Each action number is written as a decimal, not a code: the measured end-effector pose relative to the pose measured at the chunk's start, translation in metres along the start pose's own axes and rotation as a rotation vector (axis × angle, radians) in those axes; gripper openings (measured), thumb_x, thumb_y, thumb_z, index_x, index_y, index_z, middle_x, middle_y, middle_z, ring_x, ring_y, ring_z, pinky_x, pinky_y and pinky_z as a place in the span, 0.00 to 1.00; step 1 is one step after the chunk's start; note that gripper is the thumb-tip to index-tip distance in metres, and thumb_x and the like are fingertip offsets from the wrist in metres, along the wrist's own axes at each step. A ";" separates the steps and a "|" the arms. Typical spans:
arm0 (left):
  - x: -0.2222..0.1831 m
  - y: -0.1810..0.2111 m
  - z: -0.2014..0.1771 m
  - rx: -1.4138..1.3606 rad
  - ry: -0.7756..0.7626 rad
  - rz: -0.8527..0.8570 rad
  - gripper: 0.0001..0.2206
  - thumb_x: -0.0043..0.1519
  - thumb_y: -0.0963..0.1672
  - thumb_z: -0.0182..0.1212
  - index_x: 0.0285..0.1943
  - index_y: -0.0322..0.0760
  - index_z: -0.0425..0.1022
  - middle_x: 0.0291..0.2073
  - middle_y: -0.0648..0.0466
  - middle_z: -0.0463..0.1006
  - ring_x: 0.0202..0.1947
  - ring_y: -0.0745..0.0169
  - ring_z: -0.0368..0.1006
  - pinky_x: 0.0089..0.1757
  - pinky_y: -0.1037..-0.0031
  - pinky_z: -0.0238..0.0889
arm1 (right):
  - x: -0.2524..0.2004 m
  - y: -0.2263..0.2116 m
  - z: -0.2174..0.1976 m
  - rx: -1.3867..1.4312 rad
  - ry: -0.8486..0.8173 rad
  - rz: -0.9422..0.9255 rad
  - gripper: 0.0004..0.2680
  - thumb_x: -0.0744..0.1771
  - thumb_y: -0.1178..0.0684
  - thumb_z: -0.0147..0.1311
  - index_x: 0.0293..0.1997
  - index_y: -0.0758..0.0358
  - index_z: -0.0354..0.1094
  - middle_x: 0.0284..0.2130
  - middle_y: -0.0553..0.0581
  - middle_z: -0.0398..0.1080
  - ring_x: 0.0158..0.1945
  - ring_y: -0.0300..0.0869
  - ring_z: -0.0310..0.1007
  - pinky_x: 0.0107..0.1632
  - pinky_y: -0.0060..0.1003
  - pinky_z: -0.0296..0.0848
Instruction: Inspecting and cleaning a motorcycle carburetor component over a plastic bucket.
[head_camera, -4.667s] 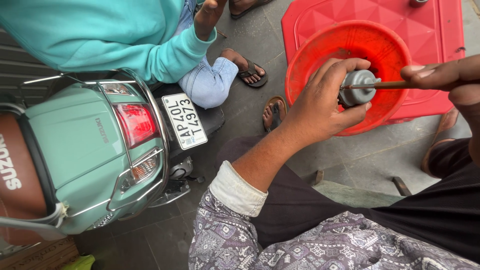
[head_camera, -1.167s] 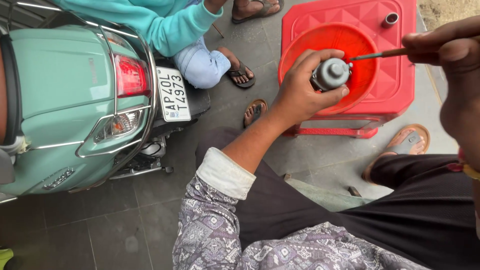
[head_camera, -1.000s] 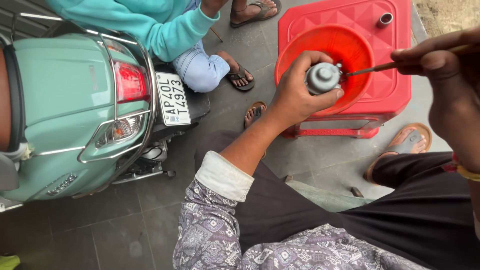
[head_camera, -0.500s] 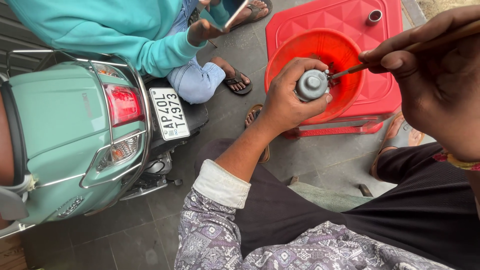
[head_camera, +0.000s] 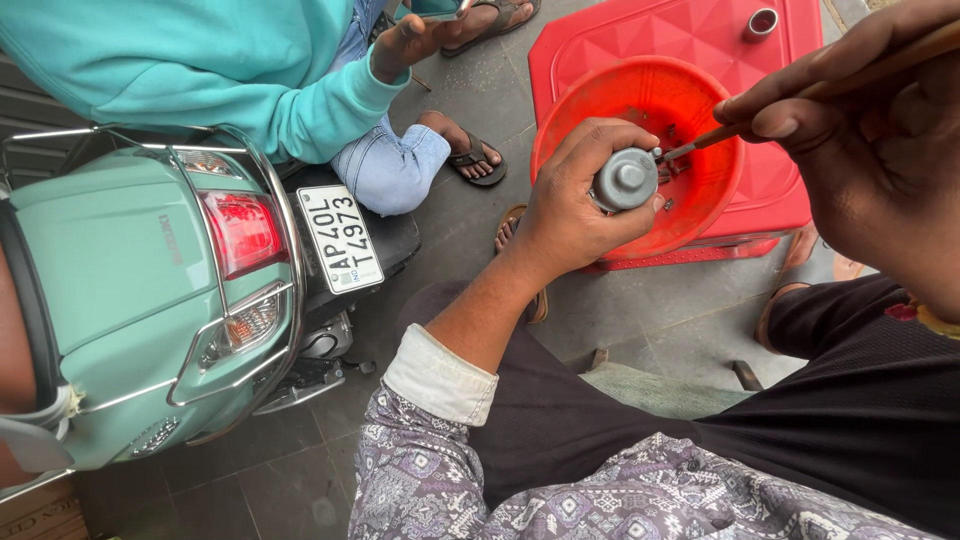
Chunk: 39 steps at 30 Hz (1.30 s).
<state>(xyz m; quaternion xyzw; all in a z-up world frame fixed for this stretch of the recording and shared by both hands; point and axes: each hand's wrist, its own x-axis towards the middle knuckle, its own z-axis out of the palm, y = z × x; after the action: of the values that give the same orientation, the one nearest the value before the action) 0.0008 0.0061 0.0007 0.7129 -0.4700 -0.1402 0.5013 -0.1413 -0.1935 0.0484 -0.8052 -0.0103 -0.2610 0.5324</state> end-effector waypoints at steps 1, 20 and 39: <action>0.000 -0.001 0.000 0.002 -0.002 -0.009 0.21 0.57 0.42 0.74 0.58 0.42 0.72 0.50 0.55 0.75 0.52 0.62 0.76 0.54 0.71 0.73 | 0.002 0.000 0.001 0.002 0.000 -0.011 0.09 0.75 0.67 0.48 0.56 0.72 0.47 0.41 0.68 0.73 0.51 0.50 0.79 0.58 0.38 0.82; 0.003 -0.005 -0.008 0.035 0.021 0.012 0.21 0.58 0.43 0.74 0.58 0.44 0.70 0.50 0.56 0.77 0.54 0.61 0.76 0.57 0.68 0.70 | -0.004 0.006 0.005 -0.064 0.030 0.071 0.07 0.76 0.64 0.54 0.55 0.71 0.55 0.42 0.67 0.74 0.50 0.48 0.79 0.56 0.38 0.80; -0.001 -0.009 -0.005 0.020 0.001 -0.020 0.21 0.57 0.43 0.74 0.58 0.45 0.72 0.49 0.60 0.78 0.54 0.64 0.77 0.57 0.69 0.71 | 0.017 -0.013 0.008 -0.090 -0.069 -0.063 0.07 0.72 0.67 0.43 0.54 0.73 0.51 0.40 0.70 0.73 0.51 0.54 0.78 0.57 0.44 0.80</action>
<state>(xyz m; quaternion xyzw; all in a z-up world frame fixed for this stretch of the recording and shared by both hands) 0.0085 0.0101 -0.0047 0.7227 -0.4638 -0.1401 0.4930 -0.1276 -0.1859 0.0640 -0.8360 -0.0421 -0.2499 0.4867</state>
